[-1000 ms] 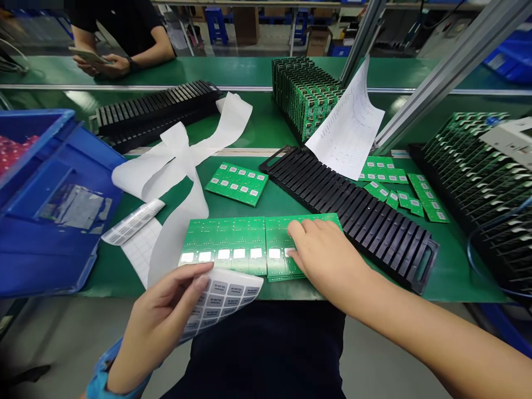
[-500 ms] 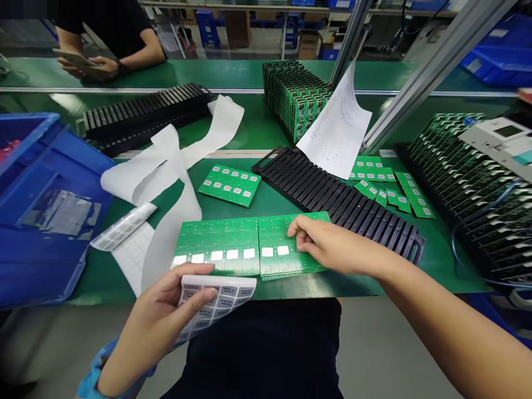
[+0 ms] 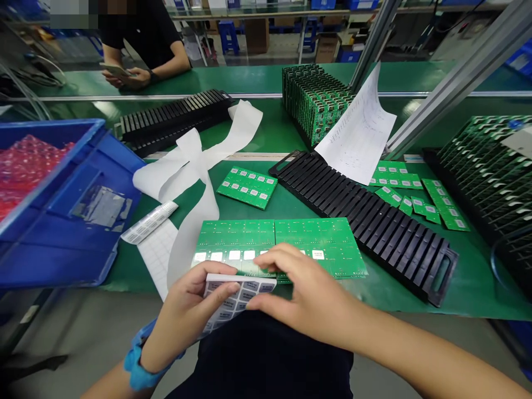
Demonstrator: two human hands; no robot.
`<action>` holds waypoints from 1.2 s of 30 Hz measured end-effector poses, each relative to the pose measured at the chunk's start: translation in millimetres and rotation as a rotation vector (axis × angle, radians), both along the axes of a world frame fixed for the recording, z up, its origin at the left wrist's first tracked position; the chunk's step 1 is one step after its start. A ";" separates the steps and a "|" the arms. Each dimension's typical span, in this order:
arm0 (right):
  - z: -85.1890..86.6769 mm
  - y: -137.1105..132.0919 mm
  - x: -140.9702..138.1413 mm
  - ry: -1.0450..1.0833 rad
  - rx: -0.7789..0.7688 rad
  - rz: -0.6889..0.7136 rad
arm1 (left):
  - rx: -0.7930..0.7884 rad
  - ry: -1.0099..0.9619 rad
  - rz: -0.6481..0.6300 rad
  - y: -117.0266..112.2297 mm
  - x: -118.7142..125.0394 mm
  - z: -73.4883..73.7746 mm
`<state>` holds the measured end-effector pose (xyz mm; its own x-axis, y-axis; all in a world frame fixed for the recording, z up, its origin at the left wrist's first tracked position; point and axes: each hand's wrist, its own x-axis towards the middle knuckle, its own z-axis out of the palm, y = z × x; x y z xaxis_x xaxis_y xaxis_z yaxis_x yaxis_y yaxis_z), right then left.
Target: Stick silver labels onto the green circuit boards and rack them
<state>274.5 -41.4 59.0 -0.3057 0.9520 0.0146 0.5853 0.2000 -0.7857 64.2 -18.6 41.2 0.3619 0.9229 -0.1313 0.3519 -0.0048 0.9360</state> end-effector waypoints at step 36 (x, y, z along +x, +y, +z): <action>1.4 21.5 107.2 -0.374 -0.405 -0.089 | 0.107 0.033 0.055 2.4 5.4 2.9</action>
